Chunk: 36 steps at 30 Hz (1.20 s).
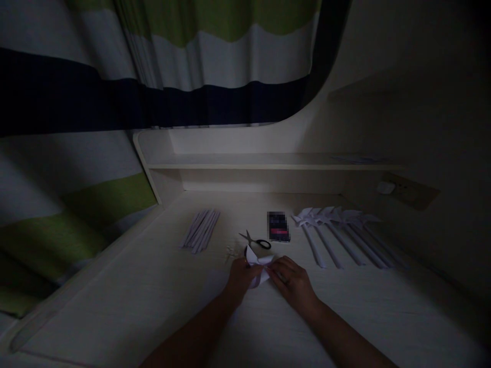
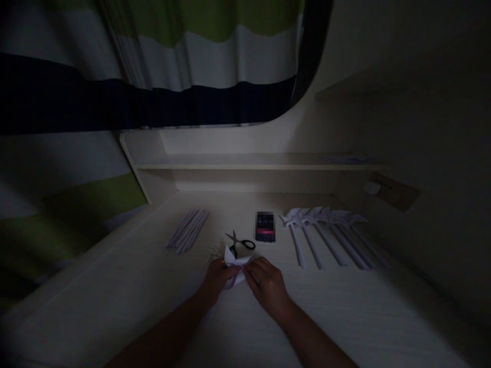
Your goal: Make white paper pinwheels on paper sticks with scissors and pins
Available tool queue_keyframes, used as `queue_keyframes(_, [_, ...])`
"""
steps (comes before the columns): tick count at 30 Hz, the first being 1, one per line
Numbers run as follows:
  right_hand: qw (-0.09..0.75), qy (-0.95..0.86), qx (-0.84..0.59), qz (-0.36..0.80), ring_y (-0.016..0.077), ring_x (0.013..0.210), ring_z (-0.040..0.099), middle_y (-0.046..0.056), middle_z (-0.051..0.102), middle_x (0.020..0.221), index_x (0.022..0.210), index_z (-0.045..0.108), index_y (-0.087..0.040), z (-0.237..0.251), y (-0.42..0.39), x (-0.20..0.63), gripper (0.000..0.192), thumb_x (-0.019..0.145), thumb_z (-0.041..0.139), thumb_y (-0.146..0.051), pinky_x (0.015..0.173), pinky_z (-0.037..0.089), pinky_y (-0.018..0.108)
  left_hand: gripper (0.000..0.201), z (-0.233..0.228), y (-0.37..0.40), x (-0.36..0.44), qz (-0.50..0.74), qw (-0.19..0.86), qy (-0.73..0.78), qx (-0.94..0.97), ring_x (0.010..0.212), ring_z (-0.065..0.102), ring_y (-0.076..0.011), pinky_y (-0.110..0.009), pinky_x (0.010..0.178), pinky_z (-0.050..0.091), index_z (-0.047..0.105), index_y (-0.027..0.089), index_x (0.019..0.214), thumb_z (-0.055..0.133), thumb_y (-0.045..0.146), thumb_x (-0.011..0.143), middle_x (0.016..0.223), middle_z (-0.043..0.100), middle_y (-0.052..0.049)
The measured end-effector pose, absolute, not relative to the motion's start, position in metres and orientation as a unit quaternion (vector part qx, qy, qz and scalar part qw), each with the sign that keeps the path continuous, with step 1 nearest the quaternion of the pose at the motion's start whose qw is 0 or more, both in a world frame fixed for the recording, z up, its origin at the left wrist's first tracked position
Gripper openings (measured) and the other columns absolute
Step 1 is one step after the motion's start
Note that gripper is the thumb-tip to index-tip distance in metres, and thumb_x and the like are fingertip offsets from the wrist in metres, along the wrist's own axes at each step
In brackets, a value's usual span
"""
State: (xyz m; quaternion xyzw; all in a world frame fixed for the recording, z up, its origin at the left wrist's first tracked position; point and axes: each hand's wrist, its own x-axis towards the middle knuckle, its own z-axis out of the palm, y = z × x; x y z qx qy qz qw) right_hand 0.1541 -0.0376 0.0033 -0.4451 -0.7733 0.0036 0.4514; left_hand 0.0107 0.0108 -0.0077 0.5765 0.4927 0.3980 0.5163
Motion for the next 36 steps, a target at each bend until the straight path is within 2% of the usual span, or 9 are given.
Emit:
queue_keyframes(6, [0.436, -0.78, -0.449, -0.018, 0.0151, 0.069, 0.054, 0.005, 0.059, 0.072, 0.081, 0.057, -0.018, 0.004, -0.037, 0.155, 0.012, 0.081, 0.045, -0.018, 0.062, 0.046, 0.028, 0.009, -0.009, 0.01, 0.013, 0.404, 0.547, 0.469, 0.563, 0.051, 0.044, -0.0108, -0.02, 0.048, 0.032, 0.061, 0.012, 0.058, 0.057, 0.02, 0.055, 0.053, 0.052, 0.0])
queue_keyframes(18, [0.4, -0.788, -0.46, -0.087, 0.0149, 0.065, 0.05, 0.005, 0.056, 0.066, 0.073, 0.055, -0.015, 0.003, -0.04, 0.15, 0.012, 0.08, 0.046, -0.015, 0.057, 0.043, 0.026, 0.016, -0.004, 0.005, 0.009, 0.39, 0.448, 0.478, 0.647, 0.047, 0.038, -0.0081, -0.018, 0.045, 0.029, 0.051, 0.014, 0.05, 0.054, 0.026, 0.06, 0.047, 0.042, 0.004])
queue_keyframes(23, [0.415, -0.785, -0.452, -0.085, 0.0147, 0.065, 0.049, 0.005, 0.055, 0.066, 0.073, 0.055, -0.015, 0.002, -0.04, 0.15, 0.011, 0.08, 0.045, -0.013, 0.058, 0.043, 0.027, 0.011, 0.008, -0.003, 0.012, 0.409, 0.418, 0.49, 0.646, 0.047, 0.041, -0.0083, -0.018, 0.045, 0.031, 0.054, 0.014, 0.054, 0.053, 0.024, 0.06, 0.048, 0.046, 0.004])
queue_keyframes(29, [0.427, -0.776, -0.457, -0.083, 0.014, 0.064, 0.049, 0.004, 0.054, 0.065, 0.073, 0.054, -0.014, 0.0, -0.039, 0.148, 0.011, 0.08, 0.046, -0.013, 0.057, 0.043, 0.025, 0.011, 0.01, -0.006, 0.015, 0.446, 0.433, 0.475, 0.623, 0.052, 0.047, -0.0093, -0.018, 0.049, 0.036, 0.058, 0.014, 0.066, 0.054, 0.023, 0.061, 0.056, 0.056, 0.003])
queue_keyframes(36, [0.366, -0.772, -0.492, -0.166, 0.0157, 0.067, 0.05, 0.007, 0.057, 0.07, 0.077, 0.056, -0.012, -0.001, -0.039, 0.144, 0.014, 0.082, 0.043, -0.014, 0.062, 0.044, 0.027, 0.011, 0.006, -0.003, 0.015, 0.44, 0.416, 0.491, 0.627, 0.051, 0.048, -0.0093, -0.017, 0.048, 0.036, 0.059, 0.014, 0.065, 0.054, 0.024, 0.062, 0.054, 0.056, 0.003])
